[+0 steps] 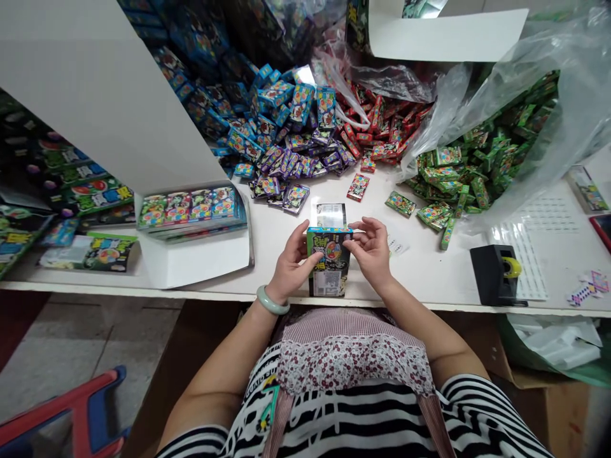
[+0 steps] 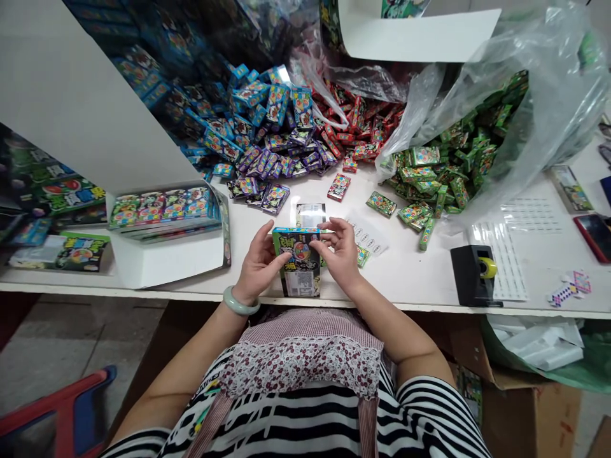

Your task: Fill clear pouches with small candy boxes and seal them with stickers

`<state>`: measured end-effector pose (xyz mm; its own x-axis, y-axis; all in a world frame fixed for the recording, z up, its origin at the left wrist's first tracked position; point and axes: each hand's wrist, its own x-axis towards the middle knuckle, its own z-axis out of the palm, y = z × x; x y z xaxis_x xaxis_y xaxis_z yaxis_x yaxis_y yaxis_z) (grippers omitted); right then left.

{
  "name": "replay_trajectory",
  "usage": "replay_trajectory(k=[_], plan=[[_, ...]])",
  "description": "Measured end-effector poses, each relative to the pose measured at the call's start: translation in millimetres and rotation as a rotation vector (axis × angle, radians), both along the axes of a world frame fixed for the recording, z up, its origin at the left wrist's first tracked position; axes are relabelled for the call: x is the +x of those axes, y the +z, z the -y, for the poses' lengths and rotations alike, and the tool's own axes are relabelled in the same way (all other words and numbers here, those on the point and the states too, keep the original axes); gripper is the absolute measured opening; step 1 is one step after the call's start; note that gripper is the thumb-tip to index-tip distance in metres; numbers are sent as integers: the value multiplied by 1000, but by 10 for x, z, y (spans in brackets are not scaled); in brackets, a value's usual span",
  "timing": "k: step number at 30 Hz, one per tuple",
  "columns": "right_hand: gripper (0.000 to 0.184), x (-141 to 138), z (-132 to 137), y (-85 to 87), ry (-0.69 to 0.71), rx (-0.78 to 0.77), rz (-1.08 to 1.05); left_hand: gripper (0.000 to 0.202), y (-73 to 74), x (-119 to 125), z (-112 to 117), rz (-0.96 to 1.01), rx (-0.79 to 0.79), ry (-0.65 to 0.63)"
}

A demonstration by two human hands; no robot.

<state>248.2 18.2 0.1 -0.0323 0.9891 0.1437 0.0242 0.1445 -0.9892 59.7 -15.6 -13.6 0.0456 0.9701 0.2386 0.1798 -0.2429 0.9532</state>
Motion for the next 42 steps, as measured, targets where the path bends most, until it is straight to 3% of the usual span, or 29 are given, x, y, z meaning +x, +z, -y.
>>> replay_trajectory(k=[3,5,8,13,18,20,26,29,34,38,42], plan=[[31,54,1,70,29,77,69,56,78,27,-4,10,34,62],[20,100,-29,159,85,140,158,36,180,52,-39,12,89,153],[18,156,-127,302,157,164,227,16,348,85,-134,29,132,227],[23,193,-253,456,272,31,118,19,495,81,-229,118,71,147],[13,207,-188,583,320,204,255,14,587,31,-210,27,121,67],[15,183,-182,619,304,161,252,14,627,32,-225,16,93,69],[17,86,-301,641,362,-205,89,13,686,61,-331,15,-15,64],[15,95,-323,676,395,-243,93,15,722,24,-344,40,-2,3],[10,191,-187,786,455,-27,211,19,793,-134,-307,15,69,-166],[6,237,-56,712,397,260,340,16,724,-228,-282,-55,83,-278],[4,167,-6,530,263,353,402,19,560,-214,-271,-48,78,-174]])
